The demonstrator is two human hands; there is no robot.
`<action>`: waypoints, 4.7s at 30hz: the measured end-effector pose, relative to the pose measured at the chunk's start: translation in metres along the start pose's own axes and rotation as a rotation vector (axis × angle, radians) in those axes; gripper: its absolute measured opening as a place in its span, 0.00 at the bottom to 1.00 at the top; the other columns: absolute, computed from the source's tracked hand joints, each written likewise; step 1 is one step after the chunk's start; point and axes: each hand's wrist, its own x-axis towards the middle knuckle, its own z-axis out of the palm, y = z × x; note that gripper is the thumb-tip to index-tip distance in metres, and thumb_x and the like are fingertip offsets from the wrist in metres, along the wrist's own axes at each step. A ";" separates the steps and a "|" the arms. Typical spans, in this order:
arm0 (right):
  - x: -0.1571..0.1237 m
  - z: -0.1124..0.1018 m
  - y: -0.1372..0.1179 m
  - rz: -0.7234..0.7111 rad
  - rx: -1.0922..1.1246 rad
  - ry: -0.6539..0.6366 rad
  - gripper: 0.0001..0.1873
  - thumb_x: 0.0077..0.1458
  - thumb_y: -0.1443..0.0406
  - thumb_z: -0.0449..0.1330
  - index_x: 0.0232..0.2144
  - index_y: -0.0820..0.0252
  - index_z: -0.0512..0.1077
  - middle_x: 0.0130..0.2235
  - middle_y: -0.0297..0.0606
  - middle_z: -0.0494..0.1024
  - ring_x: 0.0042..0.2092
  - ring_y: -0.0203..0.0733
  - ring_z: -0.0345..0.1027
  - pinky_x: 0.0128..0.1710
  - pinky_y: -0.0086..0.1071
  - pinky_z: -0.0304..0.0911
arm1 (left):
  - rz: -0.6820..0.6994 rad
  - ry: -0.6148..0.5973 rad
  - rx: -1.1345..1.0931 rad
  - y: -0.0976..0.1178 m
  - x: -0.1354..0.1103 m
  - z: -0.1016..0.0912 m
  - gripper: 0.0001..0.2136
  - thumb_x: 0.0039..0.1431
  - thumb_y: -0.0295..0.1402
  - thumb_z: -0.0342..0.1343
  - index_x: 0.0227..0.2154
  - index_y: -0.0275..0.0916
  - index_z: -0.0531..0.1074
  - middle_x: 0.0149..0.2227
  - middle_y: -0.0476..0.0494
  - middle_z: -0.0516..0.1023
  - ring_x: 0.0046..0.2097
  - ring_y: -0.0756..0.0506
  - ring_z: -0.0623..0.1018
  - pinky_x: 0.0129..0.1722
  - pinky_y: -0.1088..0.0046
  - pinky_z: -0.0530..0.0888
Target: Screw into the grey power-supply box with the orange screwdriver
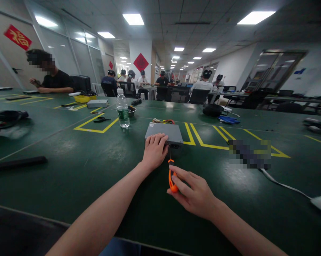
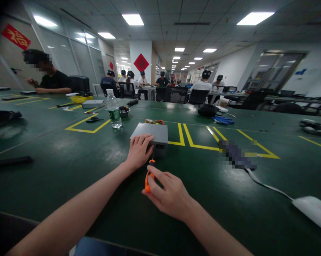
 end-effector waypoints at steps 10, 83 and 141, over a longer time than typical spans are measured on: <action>0.003 -0.003 -0.005 -0.005 -0.011 -0.132 0.16 0.57 0.66 0.51 0.48 0.62 0.62 0.49 0.54 0.67 0.47 0.46 0.67 0.40 0.35 0.68 | -0.004 0.000 -0.015 0.000 0.000 0.000 0.15 0.59 0.33 0.46 0.49 0.42 0.63 0.52 0.43 0.67 0.55 0.43 0.63 0.54 0.61 0.57; -0.006 0.005 0.007 -0.028 -0.162 -0.096 0.13 0.56 0.70 0.52 0.44 0.65 0.66 0.45 0.50 0.71 0.43 0.43 0.69 0.39 0.33 0.69 | -0.024 0.019 -0.043 0.000 0.000 0.001 0.14 0.59 0.34 0.47 0.47 0.43 0.64 0.51 0.45 0.68 0.54 0.43 0.63 0.54 0.62 0.56; -0.010 -0.018 0.010 0.030 -0.390 0.050 0.04 0.54 0.68 0.54 0.33 0.59 0.69 0.38 0.45 0.73 0.31 0.37 0.67 0.30 0.30 0.63 | -0.018 0.010 -0.039 0.000 0.000 0.000 0.14 0.59 0.34 0.46 0.47 0.44 0.64 0.51 0.44 0.67 0.54 0.43 0.63 0.54 0.61 0.57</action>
